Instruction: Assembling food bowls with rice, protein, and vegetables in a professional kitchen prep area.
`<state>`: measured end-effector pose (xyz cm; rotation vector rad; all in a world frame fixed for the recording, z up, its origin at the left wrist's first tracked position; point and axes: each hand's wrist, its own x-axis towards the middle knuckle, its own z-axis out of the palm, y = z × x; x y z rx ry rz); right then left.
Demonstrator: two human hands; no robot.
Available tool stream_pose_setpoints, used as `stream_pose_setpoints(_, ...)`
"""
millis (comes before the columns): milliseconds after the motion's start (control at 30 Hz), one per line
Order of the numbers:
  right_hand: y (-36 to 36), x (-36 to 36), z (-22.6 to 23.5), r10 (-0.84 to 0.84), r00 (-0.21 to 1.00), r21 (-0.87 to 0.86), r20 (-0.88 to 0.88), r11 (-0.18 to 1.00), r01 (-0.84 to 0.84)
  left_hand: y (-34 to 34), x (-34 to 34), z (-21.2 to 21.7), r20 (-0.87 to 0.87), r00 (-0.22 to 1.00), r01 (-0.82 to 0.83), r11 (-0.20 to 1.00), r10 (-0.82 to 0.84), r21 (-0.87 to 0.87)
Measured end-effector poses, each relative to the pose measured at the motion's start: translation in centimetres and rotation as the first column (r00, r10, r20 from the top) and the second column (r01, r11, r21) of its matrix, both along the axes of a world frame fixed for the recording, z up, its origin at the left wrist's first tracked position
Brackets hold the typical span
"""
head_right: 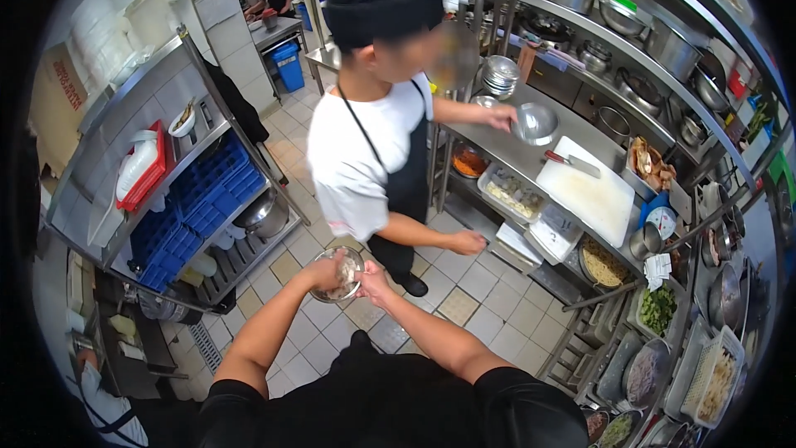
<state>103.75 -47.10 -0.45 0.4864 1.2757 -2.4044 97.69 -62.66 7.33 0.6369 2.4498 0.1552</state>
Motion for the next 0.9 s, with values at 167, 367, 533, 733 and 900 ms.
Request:
stream_pose_setpoints(167, -5.1, -4.1, 1.8, -0.080, 0.997, -0.068, -0.023, 0.995, 0.078, -6.1, -2.9, -1.3, -0.306, 0.947, -0.013, 0.965, 0.095, 0.261)
stream_pose_setpoints(367, -12.6, -9.5, 3.0, -0.039, 0.997, -0.066, -0.065, 0.997, 0.034, -12.3, -7.6, -1.8, -0.331, 0.923, -0.107, 0.956, 0.198, 0.274)
stream_pose_setpoints(533, -14.2, -12.6, 3.9, -0.133, 0.986, 0.001, -0.097, 0.991, 0.133, -15.0, -13.0, -0.1, -0.385, 0.918, 0.187, 0.958, -0.092, 0.219)
stream_pose_setpoints(733, -11.8, -17.4, 6.0, -0.133, 0.978, 0.055, -0.162, 0.988, 0.144, -12.8, -17.5, 1.9, -0.264, 0.964, 0.076, 0.949, 0.008, 0.305)
stream_pose_setpoints(900, -10.3, -22.1, 5.7, -0.113, 0.985, 0.090, -0.133, 0.988, 0.126, -9.3, -22.9, 2.0, -0.275, 0.951, -0.071, 0.965, 0.143, 0.254)
